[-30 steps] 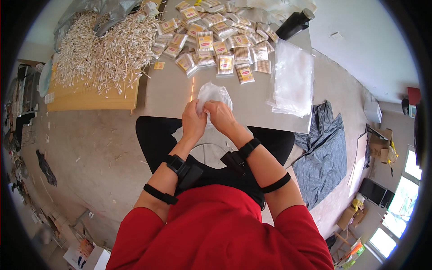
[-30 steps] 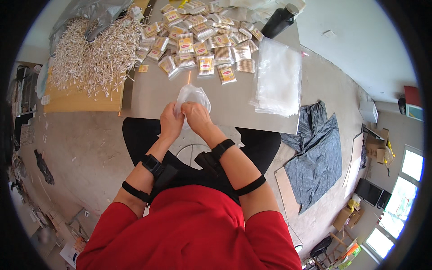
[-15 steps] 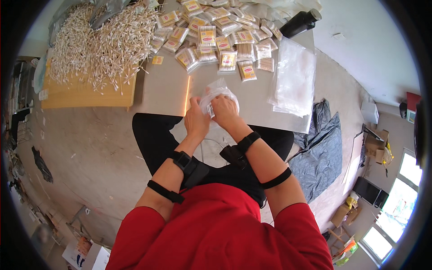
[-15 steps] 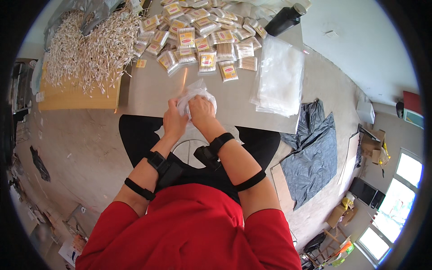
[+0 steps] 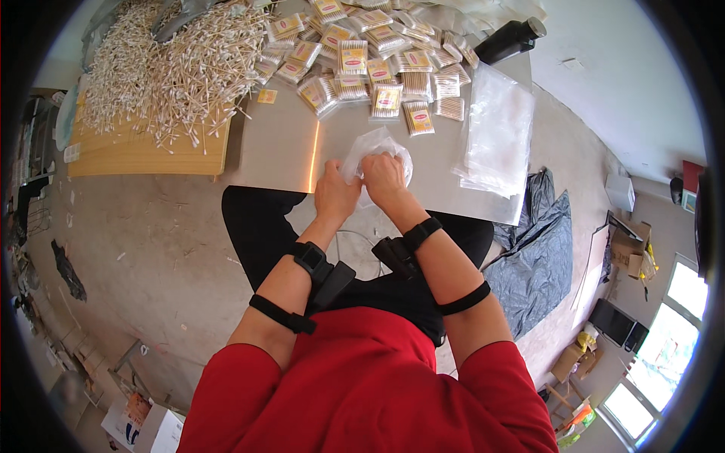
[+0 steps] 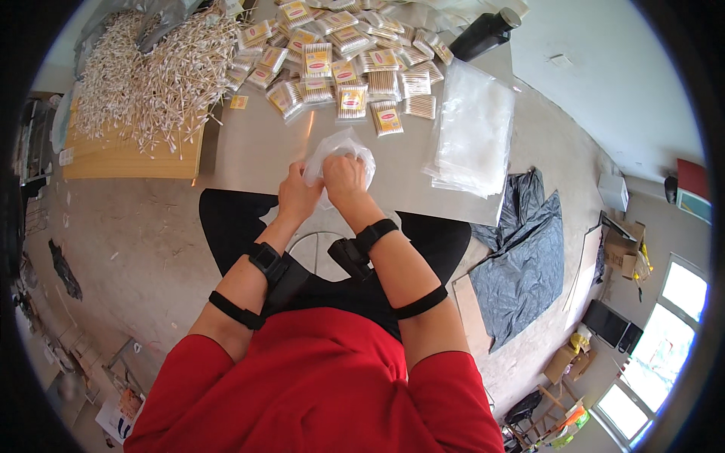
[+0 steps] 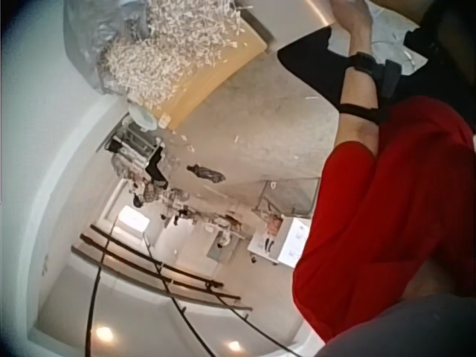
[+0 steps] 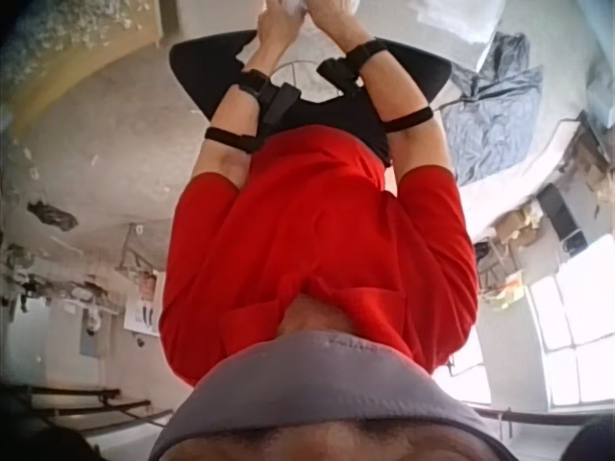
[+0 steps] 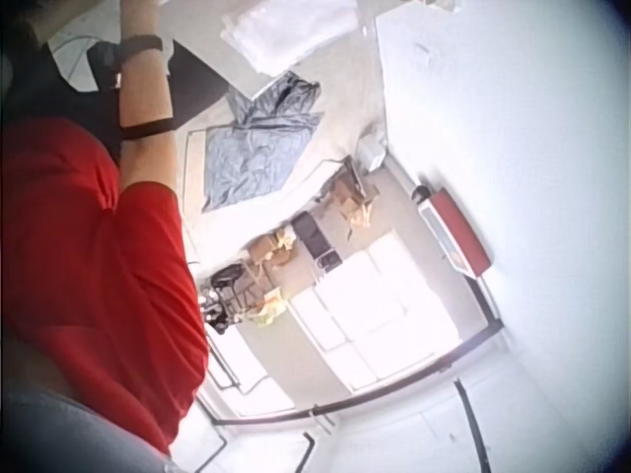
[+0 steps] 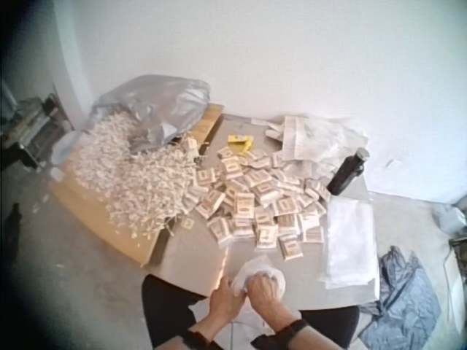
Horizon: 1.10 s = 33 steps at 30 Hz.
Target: The person is seen picking up multiple packets of cotton swabs and placing them into a plastic bag.
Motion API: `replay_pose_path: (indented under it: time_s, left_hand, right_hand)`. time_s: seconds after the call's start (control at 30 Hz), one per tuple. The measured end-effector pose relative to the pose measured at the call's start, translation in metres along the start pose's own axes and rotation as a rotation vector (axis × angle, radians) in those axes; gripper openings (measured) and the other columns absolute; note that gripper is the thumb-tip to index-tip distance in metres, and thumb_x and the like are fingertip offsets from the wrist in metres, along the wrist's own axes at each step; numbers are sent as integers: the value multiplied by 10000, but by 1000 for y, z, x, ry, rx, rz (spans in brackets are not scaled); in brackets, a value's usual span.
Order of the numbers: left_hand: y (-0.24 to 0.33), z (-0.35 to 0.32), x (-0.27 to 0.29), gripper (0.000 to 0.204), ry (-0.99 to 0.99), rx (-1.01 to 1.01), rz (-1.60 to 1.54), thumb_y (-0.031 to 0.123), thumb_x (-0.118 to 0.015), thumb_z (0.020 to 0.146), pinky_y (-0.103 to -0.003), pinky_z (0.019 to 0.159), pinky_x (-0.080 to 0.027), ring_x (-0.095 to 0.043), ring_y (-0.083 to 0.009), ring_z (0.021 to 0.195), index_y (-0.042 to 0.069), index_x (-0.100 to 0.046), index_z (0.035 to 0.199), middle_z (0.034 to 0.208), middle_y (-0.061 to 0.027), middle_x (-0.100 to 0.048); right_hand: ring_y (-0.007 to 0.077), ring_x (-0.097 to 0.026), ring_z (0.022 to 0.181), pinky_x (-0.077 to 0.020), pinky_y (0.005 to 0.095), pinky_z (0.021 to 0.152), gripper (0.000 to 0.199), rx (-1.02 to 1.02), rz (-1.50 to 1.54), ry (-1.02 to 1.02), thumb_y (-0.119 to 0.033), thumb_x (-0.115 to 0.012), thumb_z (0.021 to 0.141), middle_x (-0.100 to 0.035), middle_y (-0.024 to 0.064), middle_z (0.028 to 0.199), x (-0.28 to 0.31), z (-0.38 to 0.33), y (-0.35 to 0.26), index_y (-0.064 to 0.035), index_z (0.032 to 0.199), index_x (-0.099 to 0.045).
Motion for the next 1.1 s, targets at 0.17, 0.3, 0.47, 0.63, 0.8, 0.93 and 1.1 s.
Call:
replay_pose_path:
  time_s: [0.17,0.3,0.47,0.63,0.8,0.93,1.1]
  left_hand:
    - [-13,0,-19,496,-25,162,-70,146,-697,740,-439,866,-458,-586,-374,1028,27,-469,1164,1102,-222,-613]
    - [-8,-8,-21,513,-128,182,24,130,-691,738,-434,878,-454,-577,-370,1048,33,-460,1186,1140,-217,-597]
    - [6,-7,-9,438,145,-75,37,101,-654,741,-437,832,-474,-618,-369,948,25,-494,1142,1009,-197,-645]
    - [-4,-3,-7,311,146,87,18,122,-637,768,-439,803,-481,-622,-366,902,52,-540,1055,926,-167,-649]
    - [-12,-3,-5,261,148,153,56,125,-638,779,-438,769,-482,-618,-351,892,60,-542,1014,925,-149,-640]
    - [-3,-5,-4,295,198,31,59,166,-674,762,-436,761,-482,-618,-349,887,45,-537,993,938,-152,-638]
    - [1,-1,-15,349,42,40,88,205,-699,749,-429,779,-486,-617,-354,928,27,-538,1003,977,-172,-639]
  right_hand:
    - [290,-554,1062,-484,388,862,169,89,-87,118,-55,-660,713,-642,122,1005,2,-8,-3,-40,878,-689]
    - [283,-542,1082,-468,401,891,197,132,-52,94,-62,-658,722,-630,127,1042,-8,-6,5,-51,917,-689]
    - [304,-525,1113,-428,442,928,438,154,29,47,10,-593,742,-602,124,1122,-11,-3,10,-49,1176,-588]
    - [275,-559,1066,-483,413,866,237,240,-5,106,-39,-608,746,-656,109,947,-8,-13,3,-51,972,-678]
    - [270,-580,1005,-475,418,879,149,158,-103,-39,-80,-580,782,-670,82,847,-23,-22,9,-58,842,-714]
    - [259,-576,1001,-477,417,878,153,260,-248,27,-123,-580,794,-671,54,822,-9,-28,-5,-79,789,-726]
    - [271,-558,1034,-466,409,898,116,384,-419,52,-141,-615,768,-658,63,895,-16,-27,-10,-95,782,-721]
Point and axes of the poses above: each hand's wrist, its own z-axis towards the middle knuckle, its own x-axis out of the back of the hand, y = z × x, the point moved 9 cm from there along z, towards the middle knuckle
